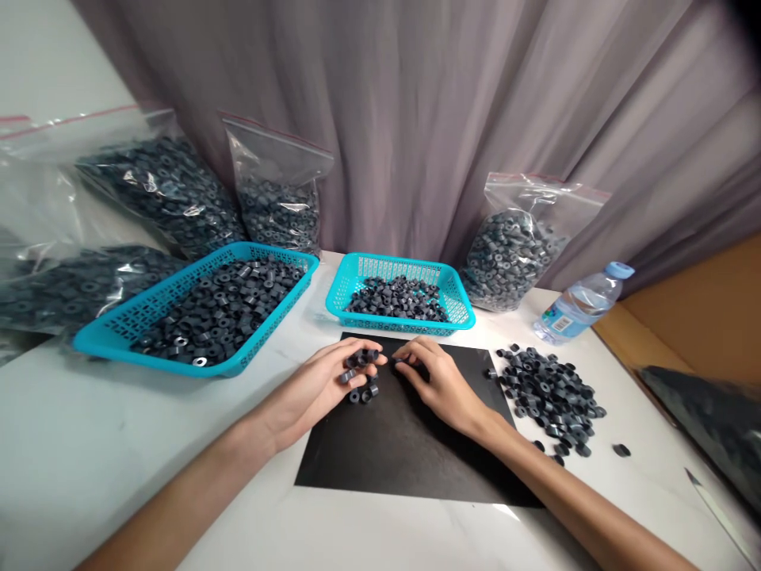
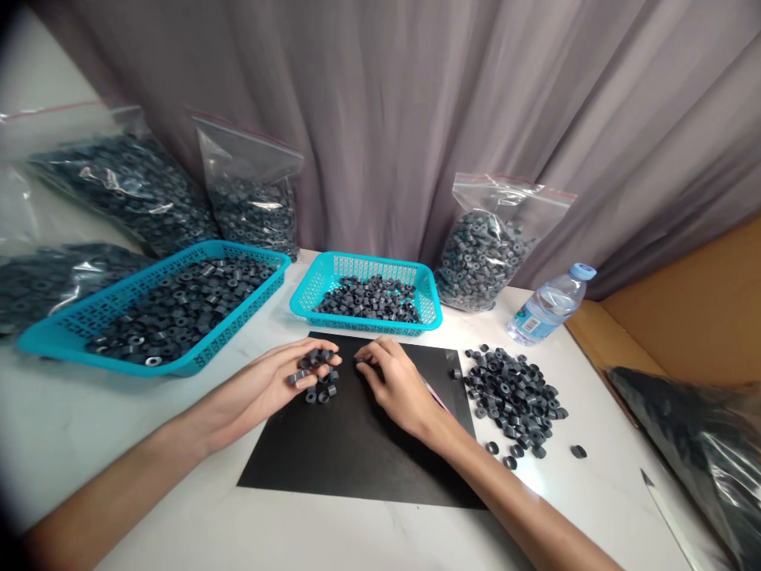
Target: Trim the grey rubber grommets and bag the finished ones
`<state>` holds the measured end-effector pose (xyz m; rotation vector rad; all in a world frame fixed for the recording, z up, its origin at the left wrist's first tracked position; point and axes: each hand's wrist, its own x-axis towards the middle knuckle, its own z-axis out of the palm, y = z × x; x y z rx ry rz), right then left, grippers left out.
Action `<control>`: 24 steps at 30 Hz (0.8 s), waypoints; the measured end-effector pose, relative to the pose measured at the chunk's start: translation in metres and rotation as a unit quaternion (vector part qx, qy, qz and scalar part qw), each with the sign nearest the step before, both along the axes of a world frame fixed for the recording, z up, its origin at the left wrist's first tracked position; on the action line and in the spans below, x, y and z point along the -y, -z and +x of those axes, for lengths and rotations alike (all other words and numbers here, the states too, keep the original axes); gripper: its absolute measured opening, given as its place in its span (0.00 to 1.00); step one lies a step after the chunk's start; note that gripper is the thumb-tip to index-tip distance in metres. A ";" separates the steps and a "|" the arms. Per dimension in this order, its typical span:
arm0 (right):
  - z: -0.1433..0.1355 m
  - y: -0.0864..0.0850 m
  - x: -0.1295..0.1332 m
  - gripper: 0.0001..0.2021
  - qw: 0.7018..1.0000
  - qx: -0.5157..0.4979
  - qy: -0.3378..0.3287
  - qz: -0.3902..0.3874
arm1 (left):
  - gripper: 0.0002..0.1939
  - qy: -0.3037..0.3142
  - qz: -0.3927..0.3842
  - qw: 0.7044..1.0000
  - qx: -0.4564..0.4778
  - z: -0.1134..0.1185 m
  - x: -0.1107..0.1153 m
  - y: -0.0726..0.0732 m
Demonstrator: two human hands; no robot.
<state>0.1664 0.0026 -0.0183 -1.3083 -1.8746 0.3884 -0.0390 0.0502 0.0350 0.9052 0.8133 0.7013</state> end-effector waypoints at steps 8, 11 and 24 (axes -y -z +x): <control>0.001 -0.039 0.023 0.07 0.990 -0.131 -0.009 -0.051 | 0.09 0.066 0.029 0.997 -0.015 0.003 0.014 -0.002; -0.005 -0.042 0.027 0.08 0.984 -0.163 -0.030 -0.072 | 0.09 0.077 0.017 0.997 -0.008 0.006 0.020 -0.004; -0.008 -0.045 0.033 0.13 0.984 -0.159 -0.029 -0.071 | 0.11 0.119 0.122 0.984 -0.052 0.008 0.025 -0.002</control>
